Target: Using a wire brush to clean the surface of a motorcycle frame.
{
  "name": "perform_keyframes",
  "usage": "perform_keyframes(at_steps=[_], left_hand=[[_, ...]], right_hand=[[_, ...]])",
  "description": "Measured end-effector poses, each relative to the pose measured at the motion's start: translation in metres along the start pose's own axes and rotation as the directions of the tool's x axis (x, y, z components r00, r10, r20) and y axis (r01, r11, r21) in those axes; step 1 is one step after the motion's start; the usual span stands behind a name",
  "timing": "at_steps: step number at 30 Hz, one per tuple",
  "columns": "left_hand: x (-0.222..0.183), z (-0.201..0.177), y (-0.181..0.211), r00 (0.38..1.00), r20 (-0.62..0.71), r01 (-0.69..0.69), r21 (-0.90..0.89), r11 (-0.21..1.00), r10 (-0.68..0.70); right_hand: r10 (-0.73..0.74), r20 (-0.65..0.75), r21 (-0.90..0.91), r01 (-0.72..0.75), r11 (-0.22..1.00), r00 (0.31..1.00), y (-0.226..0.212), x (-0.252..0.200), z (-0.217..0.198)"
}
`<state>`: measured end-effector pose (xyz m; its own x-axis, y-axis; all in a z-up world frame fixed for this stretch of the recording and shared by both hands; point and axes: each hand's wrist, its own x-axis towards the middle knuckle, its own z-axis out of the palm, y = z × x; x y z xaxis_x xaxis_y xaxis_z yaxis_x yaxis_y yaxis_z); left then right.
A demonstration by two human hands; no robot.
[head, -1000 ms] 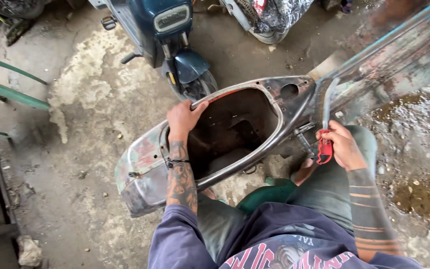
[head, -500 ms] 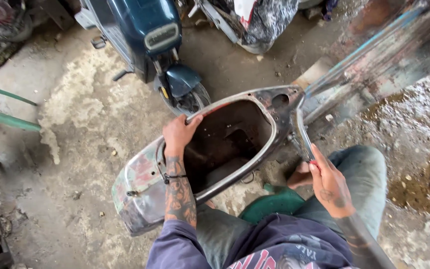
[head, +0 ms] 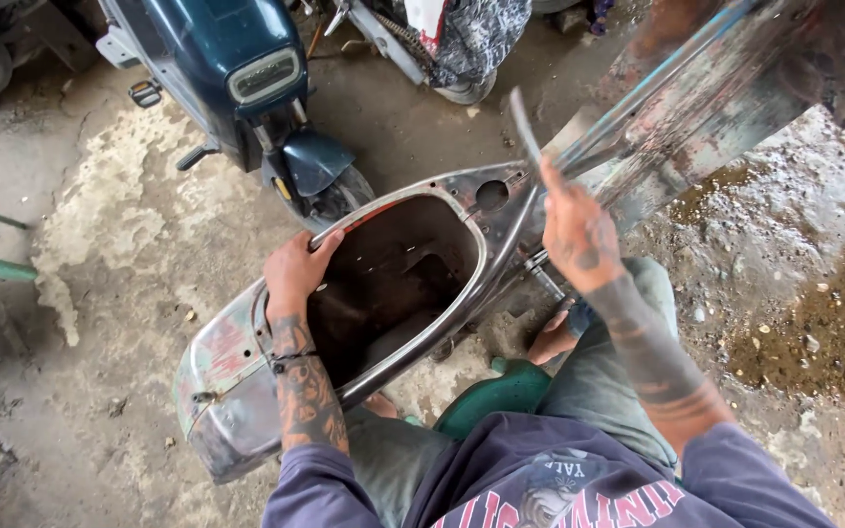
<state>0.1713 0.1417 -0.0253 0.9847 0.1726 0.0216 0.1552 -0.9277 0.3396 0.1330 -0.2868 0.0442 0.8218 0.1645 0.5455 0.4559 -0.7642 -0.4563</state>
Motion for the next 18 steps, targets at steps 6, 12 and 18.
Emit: perform_keyframes(at_steps=[6,12,18], left_hand=[[0.0,0.003,-0.004,0.999,-0.028,-0.045,-0.017,0.999,0.044],[-0.001,-0.003,0.0,0.999,0.037,-0.016,-0.005,1.0,0.016],[-0.002,-0.001,-0.001,1.0,-0.001,-0.009,0.0,1.0,0.009]], right_hand=[[0.068,0.099,-0.134,-0.054,0.99,0.993,-0.05,-0.061,-0.052],[0.396,0.284,-0.112,-0.379,0.918,0.873,-0.048,-0.068,-0.073],[0.341,0.178,-0.033,-0.34,0.94,0.923,-0.008,-0.034,-0.037]])
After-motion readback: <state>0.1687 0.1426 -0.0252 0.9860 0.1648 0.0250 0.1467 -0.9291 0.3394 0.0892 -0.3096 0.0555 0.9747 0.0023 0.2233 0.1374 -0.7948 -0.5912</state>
